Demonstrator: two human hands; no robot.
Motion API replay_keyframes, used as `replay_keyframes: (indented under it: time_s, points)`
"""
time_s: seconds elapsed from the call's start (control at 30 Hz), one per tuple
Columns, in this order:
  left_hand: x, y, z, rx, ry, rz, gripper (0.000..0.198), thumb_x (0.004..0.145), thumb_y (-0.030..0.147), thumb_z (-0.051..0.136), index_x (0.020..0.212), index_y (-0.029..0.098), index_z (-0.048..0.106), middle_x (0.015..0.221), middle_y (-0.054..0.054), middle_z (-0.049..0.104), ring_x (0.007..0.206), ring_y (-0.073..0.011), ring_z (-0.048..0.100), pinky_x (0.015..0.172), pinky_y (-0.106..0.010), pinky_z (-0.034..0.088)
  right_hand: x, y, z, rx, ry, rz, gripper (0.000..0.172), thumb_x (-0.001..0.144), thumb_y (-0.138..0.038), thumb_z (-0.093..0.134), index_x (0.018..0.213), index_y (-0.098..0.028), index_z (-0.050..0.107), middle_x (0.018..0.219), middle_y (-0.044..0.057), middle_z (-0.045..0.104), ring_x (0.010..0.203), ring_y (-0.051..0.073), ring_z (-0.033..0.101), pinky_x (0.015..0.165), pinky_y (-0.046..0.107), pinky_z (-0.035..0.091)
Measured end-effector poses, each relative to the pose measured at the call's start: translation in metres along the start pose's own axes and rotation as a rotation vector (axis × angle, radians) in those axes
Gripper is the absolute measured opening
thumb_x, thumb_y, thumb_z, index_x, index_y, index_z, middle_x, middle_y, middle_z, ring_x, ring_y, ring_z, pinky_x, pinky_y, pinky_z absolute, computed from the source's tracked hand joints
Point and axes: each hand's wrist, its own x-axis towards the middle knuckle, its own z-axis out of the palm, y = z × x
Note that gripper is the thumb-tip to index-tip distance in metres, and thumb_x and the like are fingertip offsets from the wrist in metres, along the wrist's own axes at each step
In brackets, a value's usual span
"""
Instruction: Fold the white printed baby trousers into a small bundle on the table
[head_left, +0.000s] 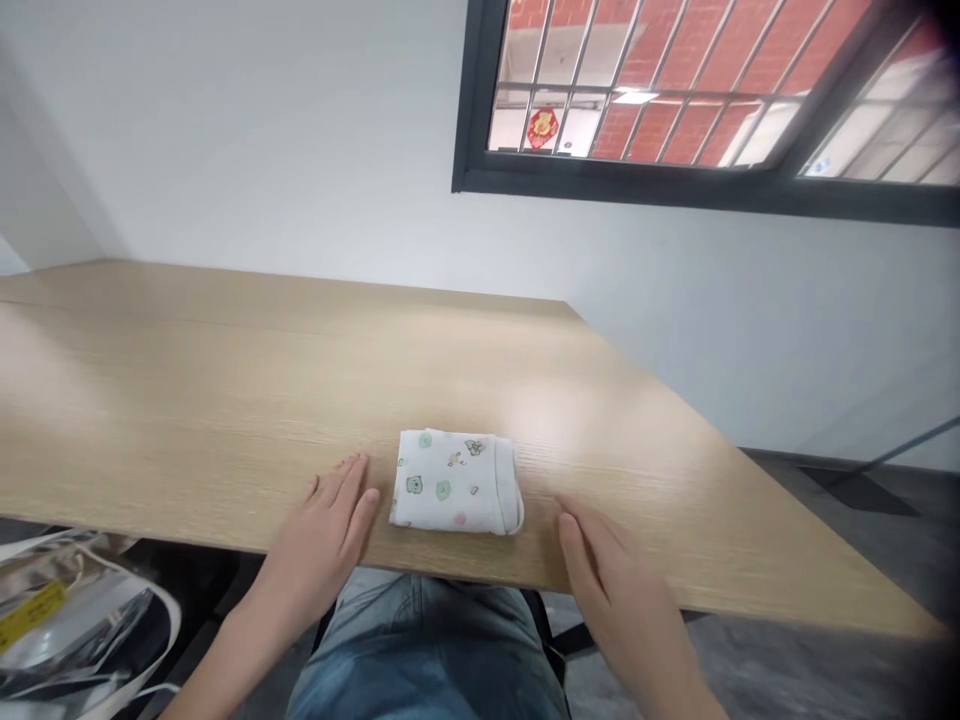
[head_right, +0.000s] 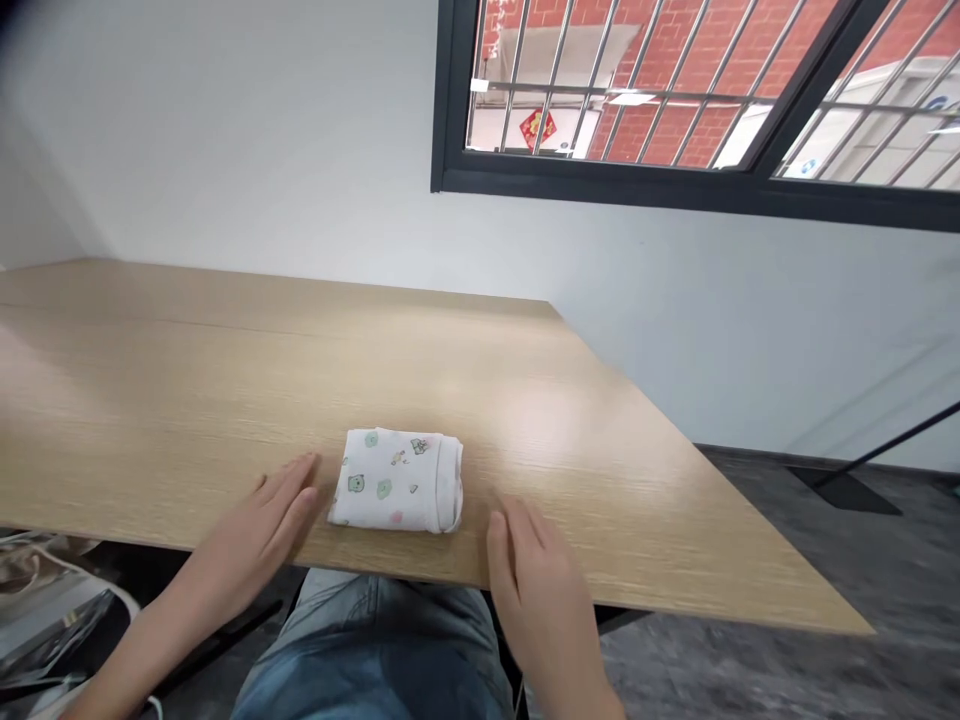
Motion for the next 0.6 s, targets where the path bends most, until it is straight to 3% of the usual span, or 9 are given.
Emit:
replay_keyframes:
  time_s: [0.1,0.17,0.23,0.3,0.43,0.6]
  points:
    - [0.023,0.023,-0.015,-0.047,0.060,-0.049,0.050,0.095,0.039,0.020,0.132,0.010,0.038,0.131,-0.018,0.047,0.120,-0.0288,0.045,0.095,-0.049,0.039,-0.015,-0.037,-0.001,0.155,0.030,-0.132,0.023,0.090,-0.020,0.037,0.085,-0.020,0.060,0.081,0.007,0.065,0.077,0.022,0.061,0.069,0.036,0.049]
    - [0.050,0.043,-0.021,-0.025,0.068,-0.016,0.041,0.094,0.037,0.027,0.123,0.017,0.047,0.125,-0.015,0.052,0.117,-0.0307,0.045,0.096,-0.056,0.032,-0.018,-0.064,0.008,0.214,-0.018,-0.181,0.022,0.087,-0.015,0.038,0.082,-0.020,0.059,0.079,0.006,0.064,0.075,0.022,0.059,0.069,0.035,0.048]
    - [0.075,0.057,-0.022,-0.002,0.032,0.035,0.031,0.092,0.033,0.033,0.106,0.022,0.058,0.118,-0.010,0.057,0.114,-0.0321,0.045,0.096,-0.065,0.022,-0.015,-0.079,0.018,0.213,-0.056,-0.132,0.023,0.086,-0.014,0.038,0.086,-0.019,0.060,0.084,0.008,0.063,0.079,0.023,0.057,0.071,0.037,0.047]
    - [0.089,0.061,-0.019,-0.003,-0.021,0.078,0.029,0.092,0.032,0.035,0.089,0.023,0.063,0.107,-0.007,0.062,0.109,-0.0305,0.048,0.095,-0.067,0.020,-0.007,-0.079,0.025,0.194,-0.086,-0.050,0.024,0.087,-0.016,0.036,0.087,-0.018,0.060,0.086,0.009,0.062,0.082,0.024,0.056,0.074,0.039,0.045]
    - [0.073,0.051,-0.009,-0.030,-0.087,0.066,0.033,0.093,0.034,0.032,0.085,0.019,0.060,0.099,-0.008,0.063,0.099,-0.0252,0.054,0.093,-0.053,0.034,0.020,-0.054,0.028,0.193,-0.145,0.053,0.028,0.090,-0.020,0.033,0.075,-0.018,0.057,0.082,0.010,0.061,0.081,0.024,0.055,0.075,0.040,0.045]
    - [0.021,0.050,0.014,-0.037,0.032,-0.027,0.030,0.095,0.030,0.026,0.094,0.017,0.053,0.126,-0.012,0.051,0.121,-0.0277,0.041,0.100,-0.059,0.022,0.043,-0.041,0.043,0.128,-0.156,0.055,0.017,0.087,-0.021,0.044,0.093,-0.014,0.058,0.100,0.011,0.060,0.097,0.026,0.051,0.085,0.042,0.041]
